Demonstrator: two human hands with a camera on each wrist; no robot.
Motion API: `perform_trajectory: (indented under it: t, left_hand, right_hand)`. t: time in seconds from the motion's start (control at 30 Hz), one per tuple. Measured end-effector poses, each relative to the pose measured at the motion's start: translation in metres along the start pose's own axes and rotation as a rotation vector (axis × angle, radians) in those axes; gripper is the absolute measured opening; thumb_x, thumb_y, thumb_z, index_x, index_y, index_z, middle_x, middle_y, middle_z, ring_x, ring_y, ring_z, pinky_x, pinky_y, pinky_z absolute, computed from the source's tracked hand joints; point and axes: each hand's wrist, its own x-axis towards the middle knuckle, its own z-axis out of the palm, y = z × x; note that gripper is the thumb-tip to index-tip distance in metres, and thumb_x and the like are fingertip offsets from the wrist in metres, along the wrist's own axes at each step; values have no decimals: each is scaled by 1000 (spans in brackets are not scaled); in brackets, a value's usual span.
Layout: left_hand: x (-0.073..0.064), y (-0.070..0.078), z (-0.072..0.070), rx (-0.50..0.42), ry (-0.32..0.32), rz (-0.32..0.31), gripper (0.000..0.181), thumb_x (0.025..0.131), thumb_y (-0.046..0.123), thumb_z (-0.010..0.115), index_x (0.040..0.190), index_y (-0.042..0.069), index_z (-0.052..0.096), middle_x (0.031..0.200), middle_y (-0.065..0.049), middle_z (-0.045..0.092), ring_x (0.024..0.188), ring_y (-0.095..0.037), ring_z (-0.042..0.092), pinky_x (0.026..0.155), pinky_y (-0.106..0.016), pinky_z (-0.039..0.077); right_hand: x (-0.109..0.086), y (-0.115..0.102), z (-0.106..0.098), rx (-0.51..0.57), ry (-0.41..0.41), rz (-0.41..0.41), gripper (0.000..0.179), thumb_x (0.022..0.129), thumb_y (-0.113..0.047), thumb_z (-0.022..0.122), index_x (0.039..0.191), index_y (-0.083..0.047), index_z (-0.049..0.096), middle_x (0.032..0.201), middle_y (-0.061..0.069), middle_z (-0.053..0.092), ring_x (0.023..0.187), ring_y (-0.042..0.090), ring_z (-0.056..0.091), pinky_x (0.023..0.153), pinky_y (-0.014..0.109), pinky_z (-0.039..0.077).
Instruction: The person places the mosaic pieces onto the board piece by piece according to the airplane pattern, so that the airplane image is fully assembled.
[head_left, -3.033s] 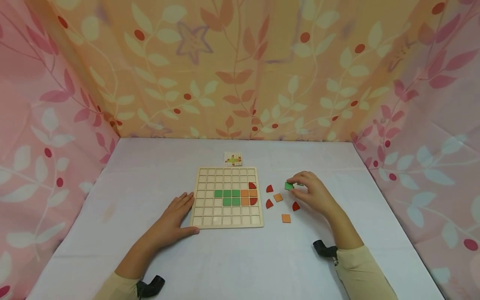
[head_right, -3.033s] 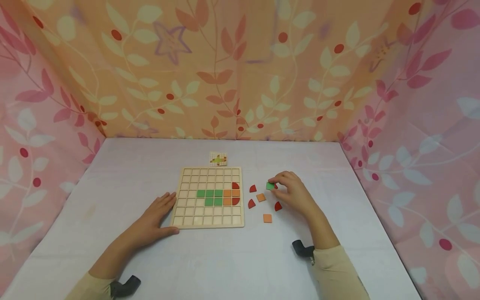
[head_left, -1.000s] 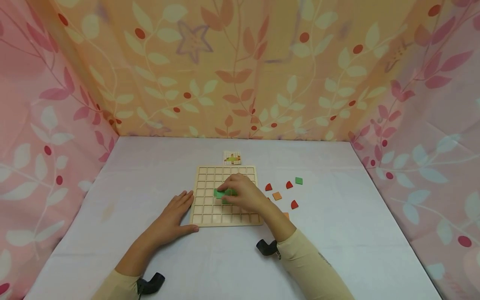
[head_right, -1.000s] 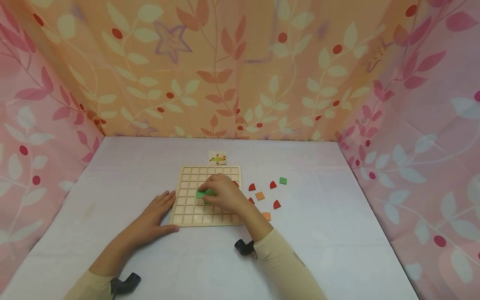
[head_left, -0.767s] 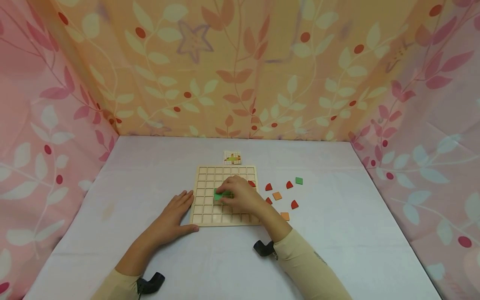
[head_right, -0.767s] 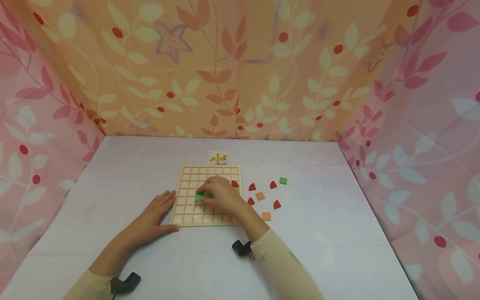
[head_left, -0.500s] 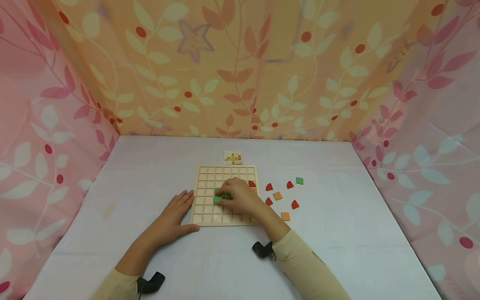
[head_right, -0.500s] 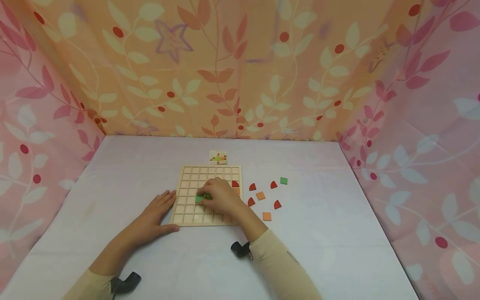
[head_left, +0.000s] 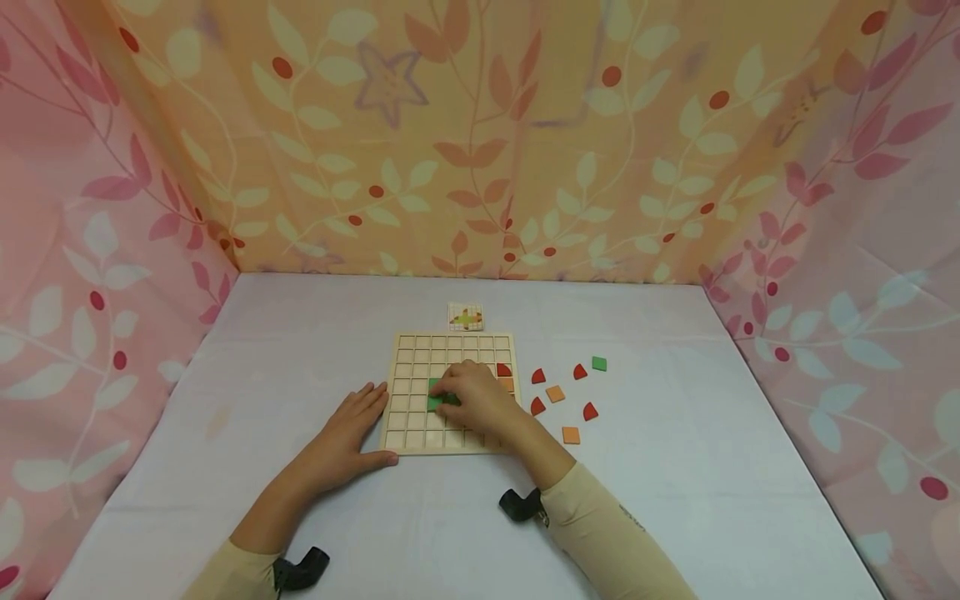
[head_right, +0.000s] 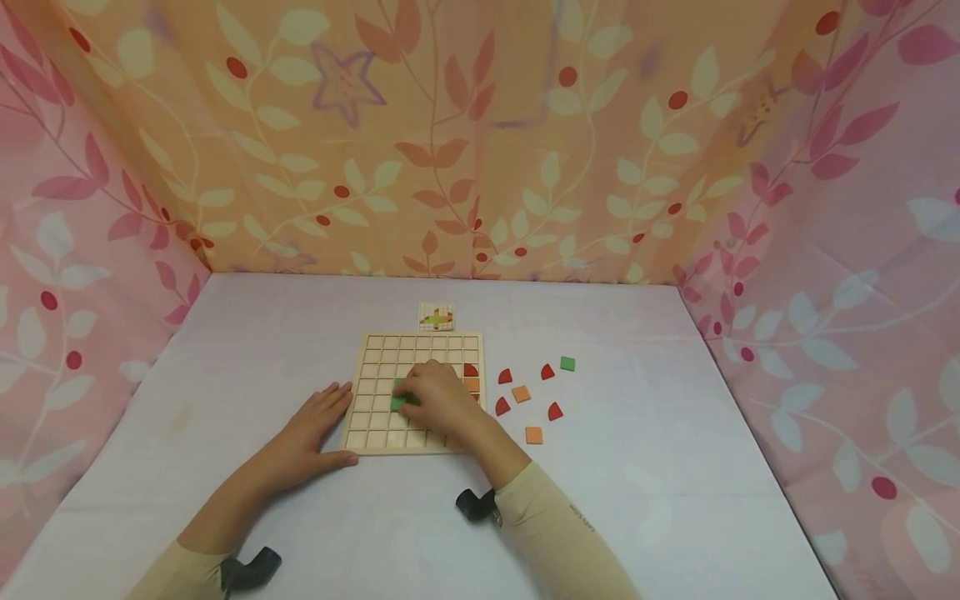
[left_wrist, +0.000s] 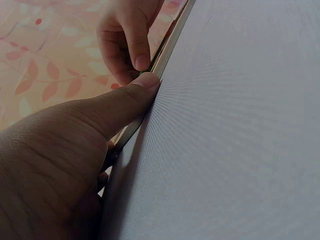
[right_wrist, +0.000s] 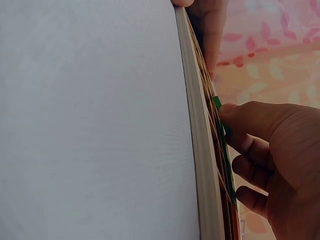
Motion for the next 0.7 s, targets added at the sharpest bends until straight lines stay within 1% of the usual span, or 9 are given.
perform_trajectory:
  t: [0.1,0.2,0.4,0.7]
  left_hand:
    - [0,-1,1,4,19,22,107,82,57,80,161,4,30,169,-10,25,158,-34,13,127,-56,13]
    - [0,-2,2,5,31,31,108,82,59,80,161,4,31,169,-10,26,158,-34,14,127,-56,14]
    - [1,-2,2,8,10,22,108,82,61,78,162,6,29,170,-7,23,159,-31,11,129,-52,11]
    - [0,-2,2,8,7,15,108,82,59,80,161,6,30,170,-8,24,159,-32,11,129,-52,12]
  right_hand:
    - [0,0,0,-9,-6,6,24,94,-31,76,117,-25,78,108,-10,68,99,11,54,92,32,46]
    - [0,0,0,-16,-4,4,24,94,-31,75,117,-25,78,108,-10,68,100,12,54,93,34,46]
    - [0,1,1,-39,20,-8,22,93,-30,76,115,-26,79,106,-11,68,99,11,55,90,33,47]
    - [2,1,4,-68,17,-5,23,93,-32,77,116,-26,79,107,-10,68,100,12,55,90,34,48]
